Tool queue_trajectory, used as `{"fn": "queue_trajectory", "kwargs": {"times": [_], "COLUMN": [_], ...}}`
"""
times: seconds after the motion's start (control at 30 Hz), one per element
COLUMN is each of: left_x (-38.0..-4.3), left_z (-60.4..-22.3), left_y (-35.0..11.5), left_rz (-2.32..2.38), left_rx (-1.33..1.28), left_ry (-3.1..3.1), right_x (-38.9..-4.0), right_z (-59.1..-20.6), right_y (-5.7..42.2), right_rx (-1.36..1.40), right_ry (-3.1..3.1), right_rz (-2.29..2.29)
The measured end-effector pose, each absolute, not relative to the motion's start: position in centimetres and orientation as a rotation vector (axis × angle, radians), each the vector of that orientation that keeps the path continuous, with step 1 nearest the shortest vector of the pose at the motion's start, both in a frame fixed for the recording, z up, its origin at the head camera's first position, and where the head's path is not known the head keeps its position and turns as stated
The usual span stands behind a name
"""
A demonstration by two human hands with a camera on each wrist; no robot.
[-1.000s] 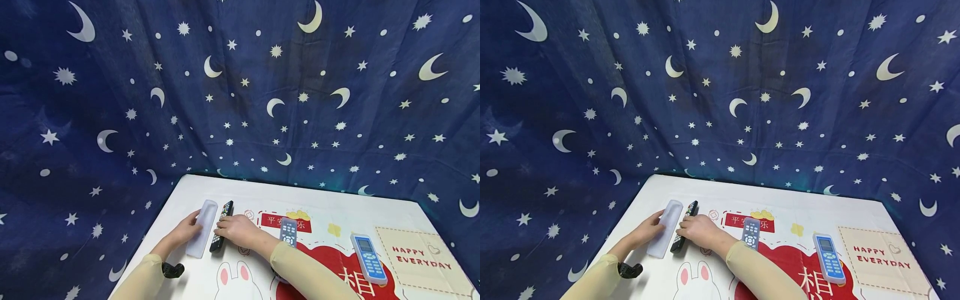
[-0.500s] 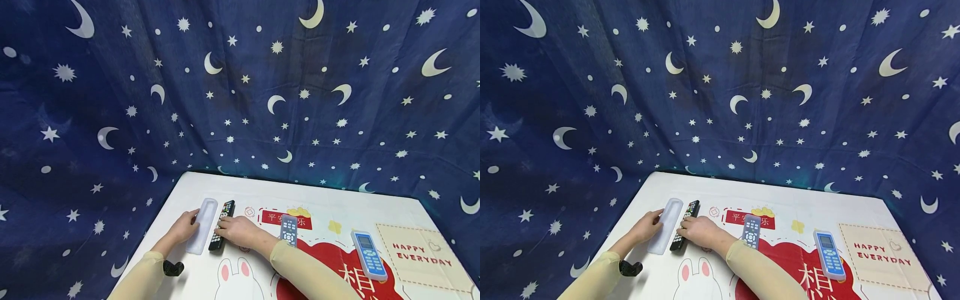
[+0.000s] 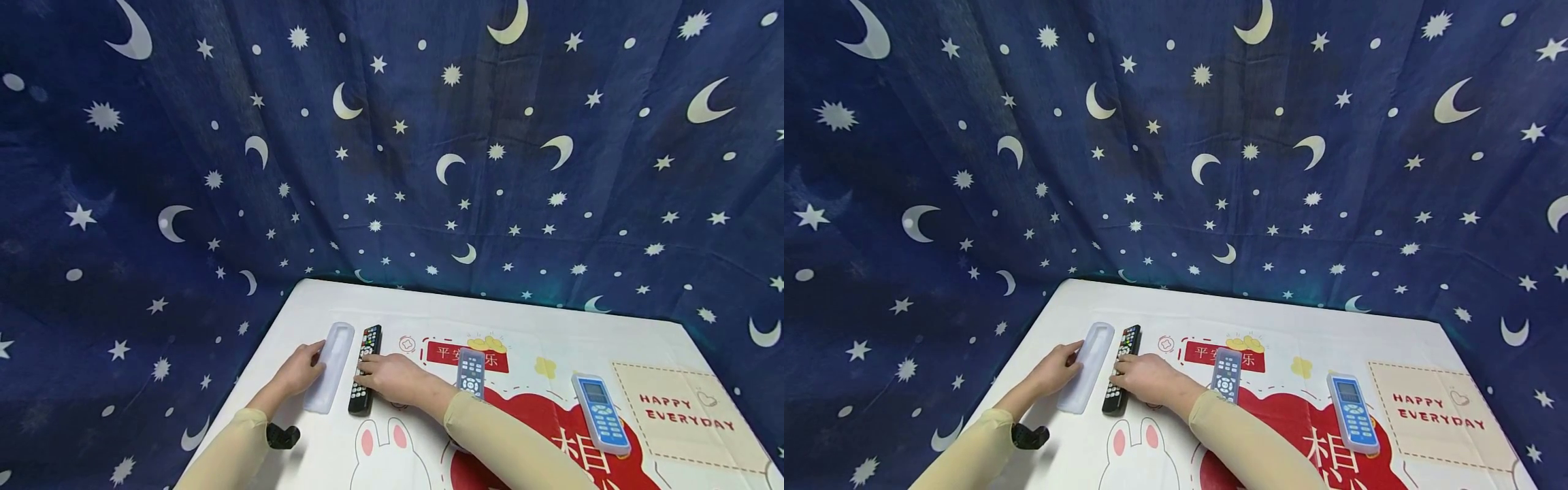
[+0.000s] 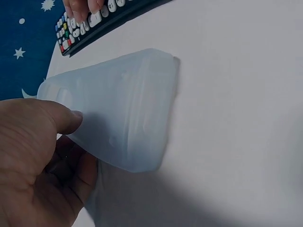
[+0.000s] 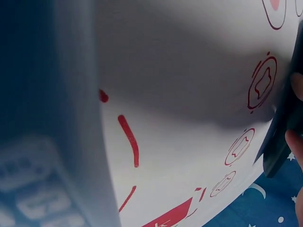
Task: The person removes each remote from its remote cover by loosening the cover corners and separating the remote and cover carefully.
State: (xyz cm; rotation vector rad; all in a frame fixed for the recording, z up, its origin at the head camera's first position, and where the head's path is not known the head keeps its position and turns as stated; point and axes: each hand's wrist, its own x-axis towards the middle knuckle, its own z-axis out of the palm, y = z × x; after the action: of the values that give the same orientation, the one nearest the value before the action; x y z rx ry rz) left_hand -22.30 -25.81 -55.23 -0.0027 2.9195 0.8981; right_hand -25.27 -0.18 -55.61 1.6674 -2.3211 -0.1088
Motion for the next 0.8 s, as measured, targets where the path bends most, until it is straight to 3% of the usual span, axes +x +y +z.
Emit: {"fn": "queue_trajectory", "kwargs": {"times": [0.8], "left_x": [-22.2], "left_z": [-55.2], "left_y": [-25.9], "left_rz": [0.849], "left_rx": [-0.058], "left_ry": [2.9], "right_x": [-24.6], "right_z": [-55.4], "right_y": [0.9], "right_rx": [1.665], "right_ry": [-2.431], "right_rz": [-0.047]}}
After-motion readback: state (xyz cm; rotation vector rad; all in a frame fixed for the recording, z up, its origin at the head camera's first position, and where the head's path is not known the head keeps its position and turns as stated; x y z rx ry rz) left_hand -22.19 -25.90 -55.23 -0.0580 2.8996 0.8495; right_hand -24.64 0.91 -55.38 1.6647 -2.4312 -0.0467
